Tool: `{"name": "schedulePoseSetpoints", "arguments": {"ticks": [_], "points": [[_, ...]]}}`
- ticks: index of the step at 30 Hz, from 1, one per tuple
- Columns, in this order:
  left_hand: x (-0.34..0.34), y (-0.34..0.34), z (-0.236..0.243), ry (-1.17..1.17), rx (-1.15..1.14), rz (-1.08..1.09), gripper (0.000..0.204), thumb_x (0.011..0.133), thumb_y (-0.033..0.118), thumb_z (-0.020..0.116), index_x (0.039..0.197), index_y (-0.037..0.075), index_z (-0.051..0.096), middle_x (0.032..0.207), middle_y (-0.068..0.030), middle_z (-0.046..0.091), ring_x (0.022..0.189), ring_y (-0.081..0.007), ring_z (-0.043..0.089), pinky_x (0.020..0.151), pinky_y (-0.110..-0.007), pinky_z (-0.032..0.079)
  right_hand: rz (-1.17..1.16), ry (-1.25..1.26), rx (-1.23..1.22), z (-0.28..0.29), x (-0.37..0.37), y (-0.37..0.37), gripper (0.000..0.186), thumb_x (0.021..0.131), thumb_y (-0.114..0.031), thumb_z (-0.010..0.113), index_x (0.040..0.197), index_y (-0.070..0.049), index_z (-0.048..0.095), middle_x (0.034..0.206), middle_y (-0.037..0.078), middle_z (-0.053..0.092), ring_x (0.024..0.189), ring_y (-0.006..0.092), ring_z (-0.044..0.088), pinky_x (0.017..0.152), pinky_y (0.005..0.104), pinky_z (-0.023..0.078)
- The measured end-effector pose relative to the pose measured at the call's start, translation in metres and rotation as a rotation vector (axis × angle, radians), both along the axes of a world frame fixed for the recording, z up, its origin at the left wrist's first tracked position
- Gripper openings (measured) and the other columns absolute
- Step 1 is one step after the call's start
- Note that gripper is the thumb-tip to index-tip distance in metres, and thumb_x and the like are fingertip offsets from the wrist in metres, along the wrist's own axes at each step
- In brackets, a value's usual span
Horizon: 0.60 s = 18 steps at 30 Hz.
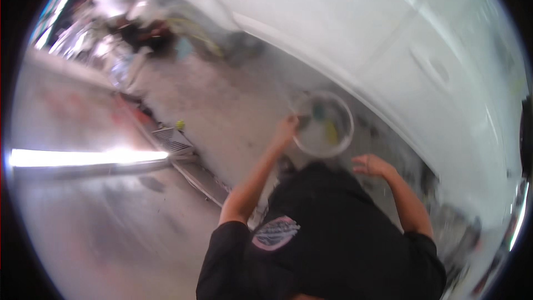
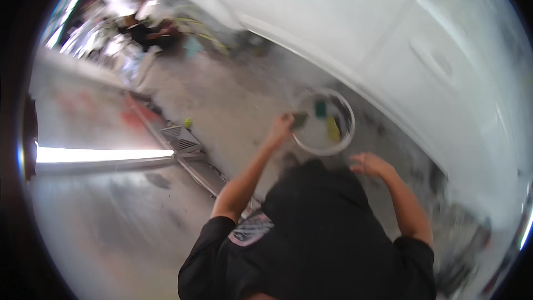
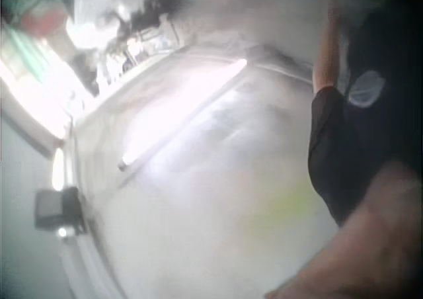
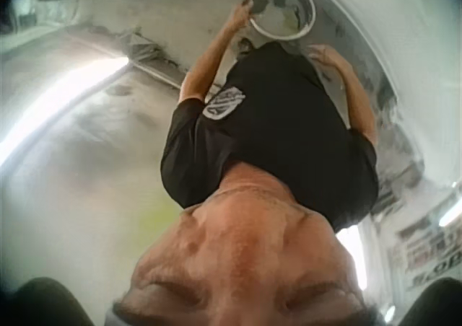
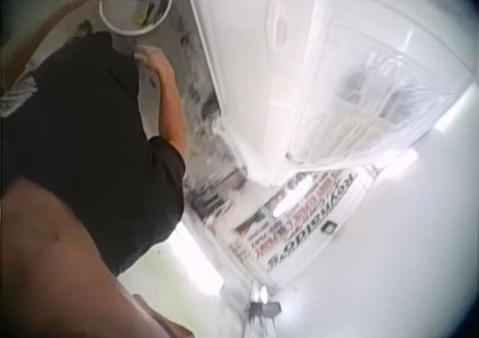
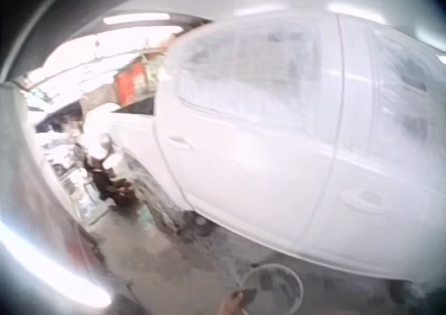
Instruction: Wet sand the white body panels of a truck using a sanding block and water from a bucket.
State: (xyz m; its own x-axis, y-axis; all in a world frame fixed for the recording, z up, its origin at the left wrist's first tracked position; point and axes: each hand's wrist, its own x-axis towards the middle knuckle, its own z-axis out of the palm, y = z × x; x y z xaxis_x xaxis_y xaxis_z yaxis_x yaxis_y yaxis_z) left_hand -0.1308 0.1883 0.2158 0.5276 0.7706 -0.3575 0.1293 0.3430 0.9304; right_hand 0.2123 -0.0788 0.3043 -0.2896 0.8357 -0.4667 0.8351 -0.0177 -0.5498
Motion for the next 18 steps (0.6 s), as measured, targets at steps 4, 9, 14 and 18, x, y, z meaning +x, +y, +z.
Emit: {"name": "schedulePoseSetpoints", "arguments": {"ticks": [4,9,14,18], "points": [[0.033,0.011,0.057,-0.051,-0.239,0.034,0.044,0.111,0.023,0.055,0.144,-0.005,0.058,0.133,-0.0185,0.066,0.115,-0.032,0.069,0.088,-0.045,0.066,-0.577,0.328,-0.443,0.05,-0.042,-0.075,0.046,0.103,-0.041,0.072,0.128,-0.003,0.075,0.104,0.013,0.079,0.094,0.0257,0.072,0.089,0.0396,0.057],[0.057,0.004,0.029,-0.058,-0.413,0.109,0.036,0.112,0.02,0.051,0.14,-0.001,0.06,0.13,-0.0145,0.067,0.114,-0.029,0.07,0.084,-0.046,0.067,-0.799,0.458,-0.416,0.066,-0.052,-0.132,0.037,0.105,-0.038,0.07,0.111,-0.002,0.076,0.088,0.001,0.07,0.079,0.012,0.061,0.073,0.033,0.053],[0.065,-0.012,0.015,0.011,-0.411,0.029,0.035,0.112,0.021,0.052,0.139,0.0,0.061,0.129,-0.0136,0.068,0.112,-0.0281,0.07,0.085,-0.048,0.066,-1.329,0.624,-0.206,0.118,-0.019,-0.098,0.029,0.107,-0.035,0.067,0.096,-0.009,0.07,0.081,-0.007,0.061,0.074,0.0055,0.058,0.067,0.0252,0.048],[0.079,0.0,-0.002,0.05,-0.356,-0.008,0.037,0.112,0.022,0.053,0.143,0.001,0.055,0.126,-0.0144,0.07,0.11,-0.0293,0.073,0.082,-0.048,0.067,-1.082,0.607,-0.127,0.131,0.02,-0.089,0.038,0.108,-0.042,0.065,0.087,-0.011,0.066,0.073,-0.006,0.059,0.062,0.006,0.052,0.056,0.0266,0.042]]}}
